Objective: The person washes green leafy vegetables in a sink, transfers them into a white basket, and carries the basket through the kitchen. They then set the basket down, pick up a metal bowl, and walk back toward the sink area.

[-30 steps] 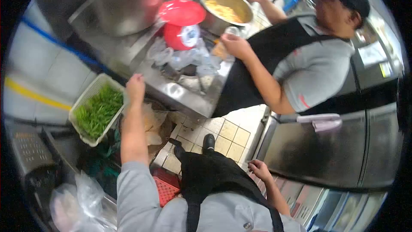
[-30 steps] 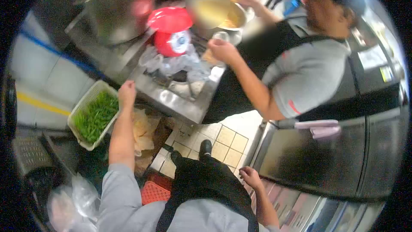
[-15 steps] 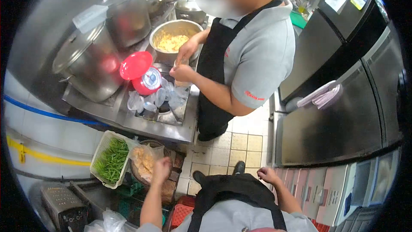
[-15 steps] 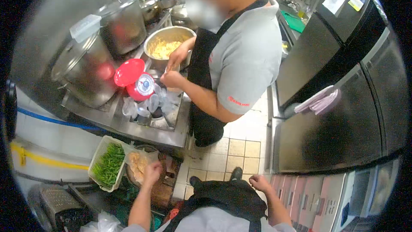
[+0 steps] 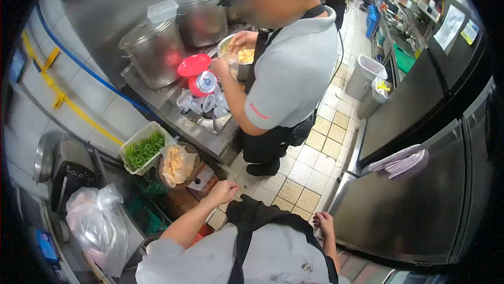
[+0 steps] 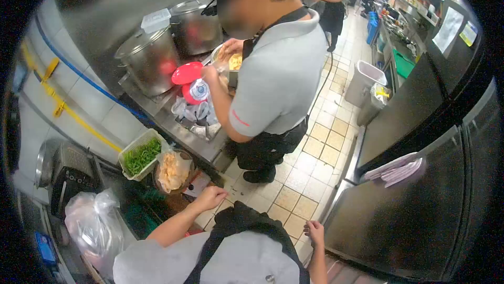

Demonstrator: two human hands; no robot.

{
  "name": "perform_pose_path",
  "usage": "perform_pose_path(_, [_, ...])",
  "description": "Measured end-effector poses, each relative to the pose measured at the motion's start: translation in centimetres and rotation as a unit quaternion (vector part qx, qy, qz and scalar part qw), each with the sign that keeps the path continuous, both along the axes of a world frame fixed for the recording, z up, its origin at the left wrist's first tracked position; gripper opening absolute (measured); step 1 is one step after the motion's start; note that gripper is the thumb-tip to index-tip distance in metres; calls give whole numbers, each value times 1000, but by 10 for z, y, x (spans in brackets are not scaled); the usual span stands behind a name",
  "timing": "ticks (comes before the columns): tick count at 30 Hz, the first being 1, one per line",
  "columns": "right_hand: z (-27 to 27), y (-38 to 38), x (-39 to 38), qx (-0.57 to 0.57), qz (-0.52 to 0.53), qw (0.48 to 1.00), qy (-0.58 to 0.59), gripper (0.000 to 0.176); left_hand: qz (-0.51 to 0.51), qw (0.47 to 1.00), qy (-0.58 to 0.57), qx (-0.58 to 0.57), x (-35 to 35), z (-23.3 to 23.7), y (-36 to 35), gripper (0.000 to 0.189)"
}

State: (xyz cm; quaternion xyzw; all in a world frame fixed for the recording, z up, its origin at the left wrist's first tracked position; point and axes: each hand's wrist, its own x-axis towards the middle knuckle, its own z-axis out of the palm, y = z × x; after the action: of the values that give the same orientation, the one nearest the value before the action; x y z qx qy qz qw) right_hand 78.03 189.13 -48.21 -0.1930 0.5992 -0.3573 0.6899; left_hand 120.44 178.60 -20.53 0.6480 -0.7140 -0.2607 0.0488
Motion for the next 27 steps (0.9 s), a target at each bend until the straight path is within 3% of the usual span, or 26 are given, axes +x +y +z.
perform_pose_path(5, [-33, -11, -41, 40, -151, 983, -100, 14, 0, 998, -20, -55, -54, 6, -2, 24])
perform_pose_path(9, [-26, -36, -42, 20, -145, 986, -82, 13, 12, 998, 56, -25, -84, -14, -17, 26])
perform_pose_path(12, [-9, -51, -48, 6, -129, 989, -75, 14, 4, 988, 84, 133, -131, 18, -45, 27])
perform_pose_path(13, [-3, -45, -56, -15, -122, 990, -63, 14, -30, 984, 81, 156, -133, -2, -57, 27])
perform_pose_path(15, [35, -37, -71, 10, -167, 985, -44, 14, -71, 987, 130, 70, -135, -56, -73, 28])
perform_pose_path(19, [34, -30, -120, 22, -193, 981, 3, 12, -66, 974, 154, 154, -206, -40, -117, 25])
perform_pose_path(20, [37, -26, -131, 56, -244, 968, -1, 10, -74, 973, 150, 160, -222, -45, -128, 25])
perform_pose_path(23, [15, 1, -124, 33, -366, 930, -2, 7, -193, 961, 153, 125, -230, -67, -144, 26])
perform_pose_path(27, [50, -24, -128, 29, -414, 909, 43, 13, -268, 938, 159, 153, -297, -86, -180, 28])
